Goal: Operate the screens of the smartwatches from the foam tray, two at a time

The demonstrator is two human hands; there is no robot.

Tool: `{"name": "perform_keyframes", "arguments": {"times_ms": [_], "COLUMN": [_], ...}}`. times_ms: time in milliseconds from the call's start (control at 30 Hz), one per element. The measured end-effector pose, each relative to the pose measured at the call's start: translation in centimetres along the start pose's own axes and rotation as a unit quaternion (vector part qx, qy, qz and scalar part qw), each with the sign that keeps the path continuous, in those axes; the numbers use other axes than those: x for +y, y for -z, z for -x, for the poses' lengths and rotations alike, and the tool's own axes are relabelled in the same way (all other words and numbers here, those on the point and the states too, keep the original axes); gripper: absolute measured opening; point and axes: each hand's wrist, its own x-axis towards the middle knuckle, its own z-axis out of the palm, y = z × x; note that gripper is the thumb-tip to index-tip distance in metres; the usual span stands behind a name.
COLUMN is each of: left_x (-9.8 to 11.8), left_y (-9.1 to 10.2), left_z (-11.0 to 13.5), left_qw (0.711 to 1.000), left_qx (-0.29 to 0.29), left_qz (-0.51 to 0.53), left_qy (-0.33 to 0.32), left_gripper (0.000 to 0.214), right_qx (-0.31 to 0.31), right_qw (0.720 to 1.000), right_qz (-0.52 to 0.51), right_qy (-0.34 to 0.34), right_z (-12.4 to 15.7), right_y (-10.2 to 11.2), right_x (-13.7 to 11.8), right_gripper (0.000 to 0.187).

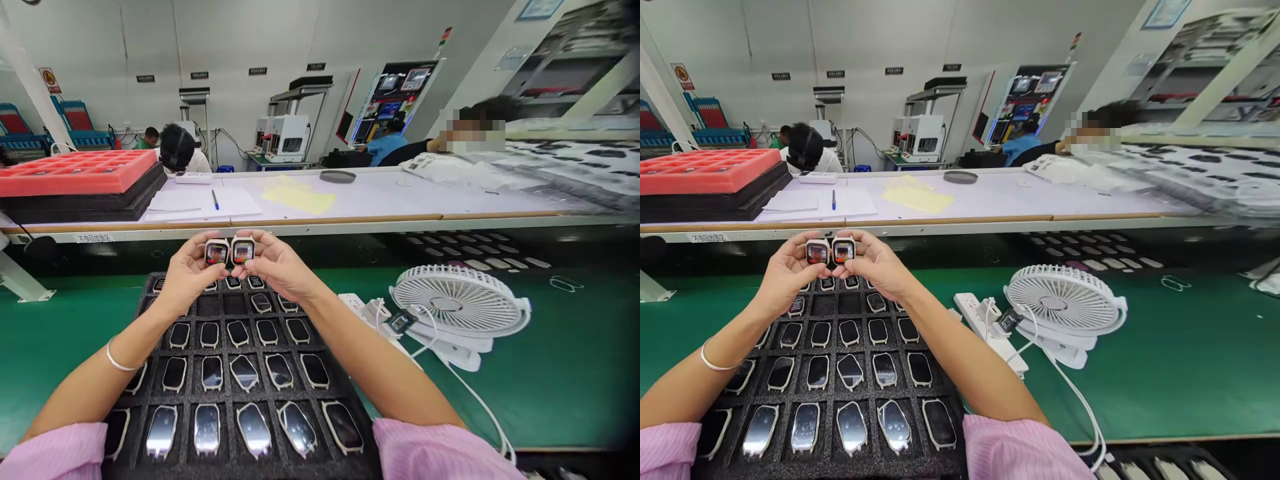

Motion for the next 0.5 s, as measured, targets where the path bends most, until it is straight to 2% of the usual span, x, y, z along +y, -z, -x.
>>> {"name": "perform_keyframes", "arguments": {"times_ms": [200,367,500], "left_x": [-2.3,-3.3,-3.6], "left_y": [0.2,0.3,0.5], "left_z": [2.5,3.1,3.3], "left_qw": [0.998,0.998,0.996], "left_qx": [0.022,0.012,0.013], "left_qz": [-0.015,-0.026,-0.029], "left_qy": [0.054,0.062,0.083], "left_gripper": [0.052,0.054,0.053], "right_qx": [0.01,0.024,0.028], "right_qw": [0.999,0.997,0.997], "right_qz": [-0.052,-0.062,-0.062], "right_qy": [-0.012,-0.028,-0.042], "right_z": [1.7,2.4,2.6], "right_y": [0.1,0.2,0.3], "right_x": [4.1,5.1,5.4], "right_gripper": [0.044,0.049,0.045]}}
